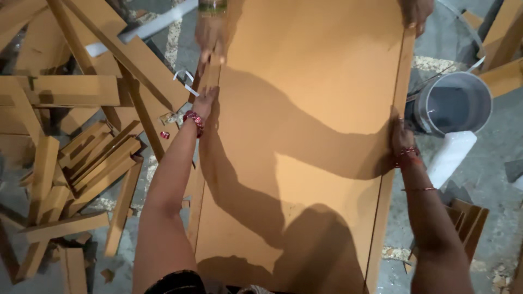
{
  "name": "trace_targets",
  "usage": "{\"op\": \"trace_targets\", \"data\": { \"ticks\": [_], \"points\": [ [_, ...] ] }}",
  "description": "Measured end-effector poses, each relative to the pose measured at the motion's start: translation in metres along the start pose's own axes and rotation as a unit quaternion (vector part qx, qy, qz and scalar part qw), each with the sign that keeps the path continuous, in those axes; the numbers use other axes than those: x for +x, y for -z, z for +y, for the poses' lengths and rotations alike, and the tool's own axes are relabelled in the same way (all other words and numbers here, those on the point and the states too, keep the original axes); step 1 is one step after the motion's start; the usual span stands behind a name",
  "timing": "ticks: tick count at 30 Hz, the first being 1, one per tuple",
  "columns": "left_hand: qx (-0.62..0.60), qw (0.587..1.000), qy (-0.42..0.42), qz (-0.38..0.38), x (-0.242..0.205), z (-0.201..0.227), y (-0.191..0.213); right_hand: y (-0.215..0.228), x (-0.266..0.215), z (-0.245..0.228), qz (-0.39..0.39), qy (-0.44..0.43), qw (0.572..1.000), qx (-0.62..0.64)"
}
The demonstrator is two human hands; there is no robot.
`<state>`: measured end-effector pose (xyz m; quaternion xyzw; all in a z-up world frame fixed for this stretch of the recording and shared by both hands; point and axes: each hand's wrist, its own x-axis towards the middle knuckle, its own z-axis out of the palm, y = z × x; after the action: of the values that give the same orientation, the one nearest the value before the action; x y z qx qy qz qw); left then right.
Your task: The person applies glue to the edges of a flat cardboard sheet using a white roller. They then fold the flaps and press them down to form the sides of a box. The person continues to press the seams to secure the structure.
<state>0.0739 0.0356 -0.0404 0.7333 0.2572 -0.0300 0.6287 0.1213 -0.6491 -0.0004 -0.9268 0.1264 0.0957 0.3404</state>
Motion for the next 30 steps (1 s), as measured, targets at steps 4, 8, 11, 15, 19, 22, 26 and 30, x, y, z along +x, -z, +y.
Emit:
{"op": "trace_targets", "data": {
  "ticks": [4,8,11,15,19,22,26,30],
  "points": [
    [-0.089,0.995,0.037,0.003,0.002,-0.001,-0.010,0.006,-0.003,0.005,0.003,0.023,1.000,0.011],
    [0.214,0.974,0.078,0.020,0.001,0.017,0.000,0.001,-0.004,-0.014,0.046,0.051,0.997,-0.020],
    [0.234,0.970,0.062,0.003,0.001,0.029,0.000,0.000,-0.009,-0.021,0.058,0.017,0.997,-0.045],
    [0.284,0.954,0.097,-0.003,-0.007,0.035,-0.004,0.003,-0.021,-0.028,0.041,-0.052,0.998,0.007],
    [0.246,0.964,0.096,-0.002,-0.007,0.031,-0.006,0.002,-0.021,-0.040,0.069,-0.061,0.995,-0.034],
    [0.261,0.964,0.052,0.011,-0.003,0.031,-0.008,0.001,-0.026,-0.040,0.077,-0.059,0.995,-0.034],
    [0.189,0.981,-0.001,0.053,-0.023,0.044,-0.011,0.002,-0.020,-0.051,0.077,-0.076,0.993,-0.057],
    [0.226,0.969,0.012,0.103,-0.078,0.092,-0.027,0.001,-0.032,-0.055,0.107,-0.080,0.987,-0.090]
  ]
}}
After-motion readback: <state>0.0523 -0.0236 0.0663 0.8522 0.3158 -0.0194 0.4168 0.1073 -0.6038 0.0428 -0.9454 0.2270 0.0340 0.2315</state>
